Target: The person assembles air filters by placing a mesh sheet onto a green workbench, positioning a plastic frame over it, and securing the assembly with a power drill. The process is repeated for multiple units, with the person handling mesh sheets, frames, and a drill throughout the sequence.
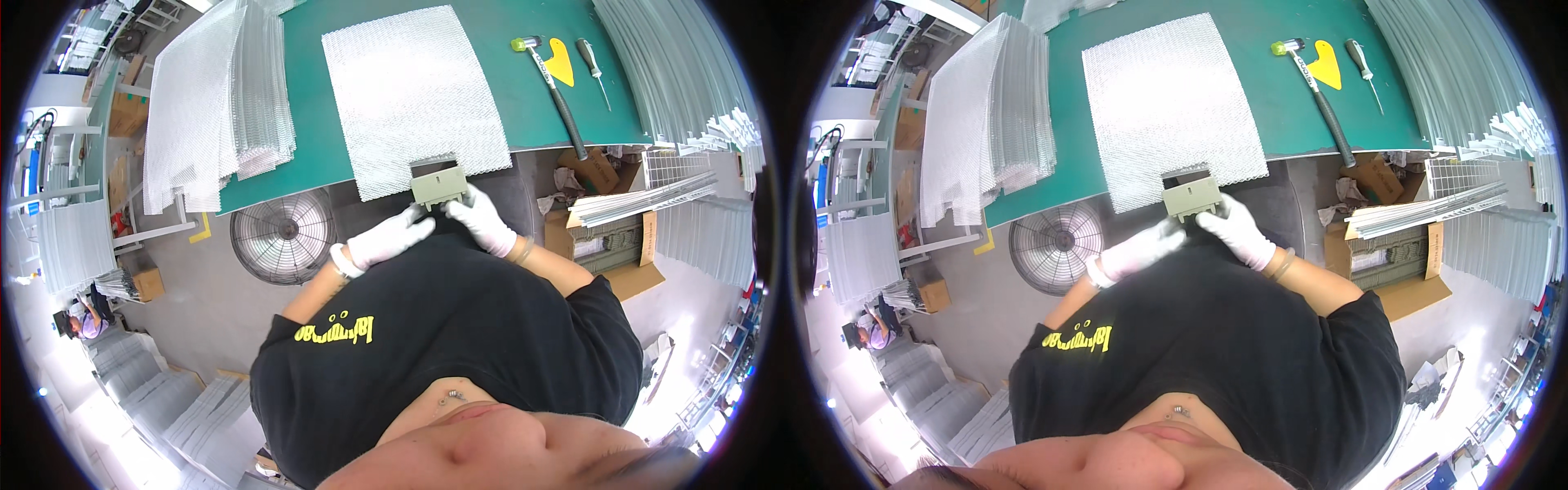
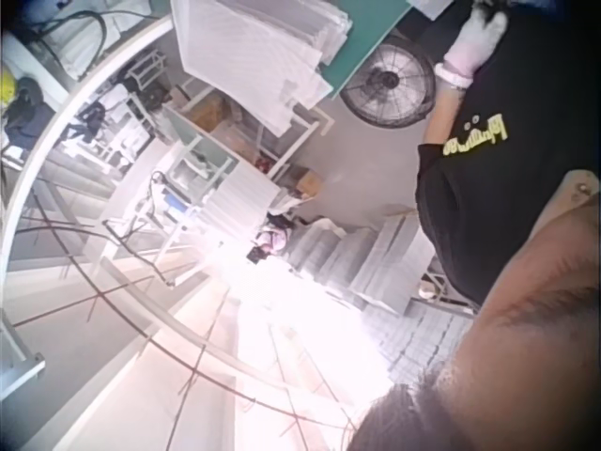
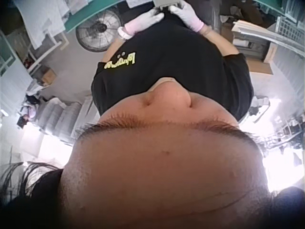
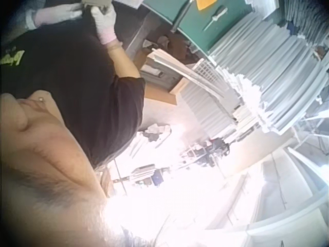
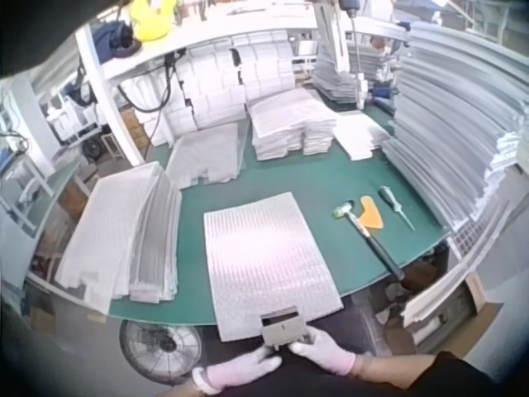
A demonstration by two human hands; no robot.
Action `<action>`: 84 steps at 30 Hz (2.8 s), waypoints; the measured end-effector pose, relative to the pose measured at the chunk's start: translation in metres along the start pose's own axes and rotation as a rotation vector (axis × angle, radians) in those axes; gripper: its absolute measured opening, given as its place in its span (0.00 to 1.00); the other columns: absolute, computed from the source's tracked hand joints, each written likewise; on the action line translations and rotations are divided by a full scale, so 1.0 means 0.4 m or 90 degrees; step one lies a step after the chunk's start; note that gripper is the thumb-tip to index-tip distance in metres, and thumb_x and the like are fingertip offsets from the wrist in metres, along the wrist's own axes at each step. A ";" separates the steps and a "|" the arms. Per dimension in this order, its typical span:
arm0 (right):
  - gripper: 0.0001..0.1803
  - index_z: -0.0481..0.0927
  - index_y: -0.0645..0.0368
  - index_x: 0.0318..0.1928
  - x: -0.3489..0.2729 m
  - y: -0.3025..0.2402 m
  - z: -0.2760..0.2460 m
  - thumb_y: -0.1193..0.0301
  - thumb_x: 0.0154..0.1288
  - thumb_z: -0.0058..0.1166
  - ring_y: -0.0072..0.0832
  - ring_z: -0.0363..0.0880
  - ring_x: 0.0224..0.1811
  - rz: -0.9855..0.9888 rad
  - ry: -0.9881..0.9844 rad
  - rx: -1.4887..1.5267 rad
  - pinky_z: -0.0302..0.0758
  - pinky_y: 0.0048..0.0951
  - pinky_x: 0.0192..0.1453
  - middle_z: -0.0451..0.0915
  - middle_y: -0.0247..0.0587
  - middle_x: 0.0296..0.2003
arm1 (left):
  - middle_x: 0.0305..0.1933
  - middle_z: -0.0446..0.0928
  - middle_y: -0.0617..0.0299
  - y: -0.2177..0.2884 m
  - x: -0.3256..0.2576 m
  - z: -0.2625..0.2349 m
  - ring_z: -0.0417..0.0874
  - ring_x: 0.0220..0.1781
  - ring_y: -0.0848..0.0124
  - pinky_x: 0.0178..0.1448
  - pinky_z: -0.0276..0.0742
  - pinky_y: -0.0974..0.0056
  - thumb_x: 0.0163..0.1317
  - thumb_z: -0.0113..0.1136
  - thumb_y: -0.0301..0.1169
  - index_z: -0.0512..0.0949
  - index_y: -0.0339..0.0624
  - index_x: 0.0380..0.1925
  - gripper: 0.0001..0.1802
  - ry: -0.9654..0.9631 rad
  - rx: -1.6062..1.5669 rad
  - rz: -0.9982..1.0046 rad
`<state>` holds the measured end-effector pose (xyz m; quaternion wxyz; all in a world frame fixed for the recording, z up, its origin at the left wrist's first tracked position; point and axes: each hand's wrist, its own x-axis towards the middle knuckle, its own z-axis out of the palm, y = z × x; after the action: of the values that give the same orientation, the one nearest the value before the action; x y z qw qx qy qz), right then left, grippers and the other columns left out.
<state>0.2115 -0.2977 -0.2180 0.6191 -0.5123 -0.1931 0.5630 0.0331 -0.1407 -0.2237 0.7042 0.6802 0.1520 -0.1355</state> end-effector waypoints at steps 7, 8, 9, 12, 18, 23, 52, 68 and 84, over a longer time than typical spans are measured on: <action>0.21 0.78 0.62 0.54 0.063 0.059 0.008 0.56 0.79 0.46 0.20 0.80 0.37 -0.024 0.000 0.000 0.77 0.24 0.42 0.83 0.36 0.40 | 0.61 0.79 0.47 0.396 0.077 -0.173 0.76 0.66 0.50 0.70 0.70 0.50 0.67 0.61 0.49 0.77 0.49 0.63 0.29 0.216 0.472 0.205; 0.21 0.78 0.62 0.54 0.060 0.042 0.029 0.56 0.79 0.46 0.20 0.80 0.36 -0.027 0.062 0.017 0.77 0.23 0.40 0.83 0.36 0.40 | 0.66 0.74 0.46 0.394 0.146 -0.206 0.72 0.70 0.48 0.73 0.63 0.44 0.65 0.61 0.50 0.75 0.52 0.66 0.31 0.240 0.680 0.288; 0.21 0.78 0.62 0.54 0.055 0.025 0.045 0.56 0.79 0.46 0.20 0.80 0.35 -0.031 0.122 0.037 0.78 0.22 0.38 0.83 0.36 0.39 | 0.70 0.70 0.46 0.380 0.195 -0.222 0.67 0.73 0.45 0.76 0.57 0.37 0.64 0.61 0.51 0.72 0.56 0.69 0.34 0.261 0.892 0.370; 0.21 0.77 0.64 0.55 0.014 0.029 -0.008 0.58 0.80 0.44 0.22 0.83 0.40 -0.105 0.262 0.029 0.80 0.25 0.43 0.83 0.39 0.42 | 0.76 0.61 0.47 0.323 0.257 -0.144 0.58 0.77 0.40 0.77 0.45 0.30 0.64 0.59 0.52 0.67 0.57 0.72 0.36 0.228 0.869 0.327; 0.19 0.77 0.65 0.56 -0.025 0.062 -0.056 0.61 0.80 0.44 0.21 0.80 0.43 -0.183 0.384 0.046 0.78 0.27 0.48 0.82 0.37 0.44 | 0.76 0.60 0.41 0.310 0.230 0.028 0.56 0.77 0.36 0.76 0.41 0.26 0.67 0.55 0.51 0.65 0.65 0.73 0.34 0.300 0.854 0.227; 0.13 0.81 0.60 0.50 -0.005 -0.051 -0.080 0.64 0.77 0.50 0.18 0.78 0.42 -0.057 0.251 -0.038 0.77 0.26 0.46 0.82 0.31 0.41 | 0.77 0.58 0.42 0.306 0.230 0.020 0.55 0.78 0.36 0.76 0.41 0.27 0.68 0.54 0.50 0.65 0.61 0.73 0.33 0.313 0.867 0.196; 0.15 0.80 0.56 0.52 0.052 0.017 -0.062 0.59 0.76 0.56 0.17 0.76 0.42 -0.083 0.234 0.163 0.77 0.25 0.48 0.80 0.28 0.42 | 0.77 0.57 0.41 0.320 0.231 -0.004 0.53 0.78 0.37 0.77 0.41 0.28 0.66 0.54 0.47 0.69 0.56 0.71 0.32 0.243 0.875 0.214; 0.26 0.83 0.68 0.47 -0.328 0.203 -0.775 0.55 0.65 0.55 0.59 0.80 0.54 0.152 1.125 -0.409 0.74 0.48 0.61 0.83 0.63 0.49 | 0.56 0.80 0.50 0.290 0.164 0.041 0.79 0.60 0.48 0.68 0.71 0.47 0.55 0.66 0.29 0.80 0.39 0.51 0.22 0.084 0.576 0.571; 0.15 0.76 0.57 0.48 -0.146 -0.031 -0.121 0.58 0.81 0.45 0.21 0.79 0.35 -0.124 0.294 0.104 0.77 0.25 0.42 0.81 0.33 0.36 | 0.80 0.57 0.50 0.095 0.307 0.200 0.63 0.78 0.65 0.78 0.60 0.61 0.72 0.59 0.43 0.53 0.35 0.77 0.42 -0.057 -0.087 0.358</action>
<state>0.2404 -0.3682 -0.2072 0.7376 -0.5543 -0.0491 0.3825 0.1631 -0.2171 -0.2354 0.7645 0.6398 -0.0647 0.0459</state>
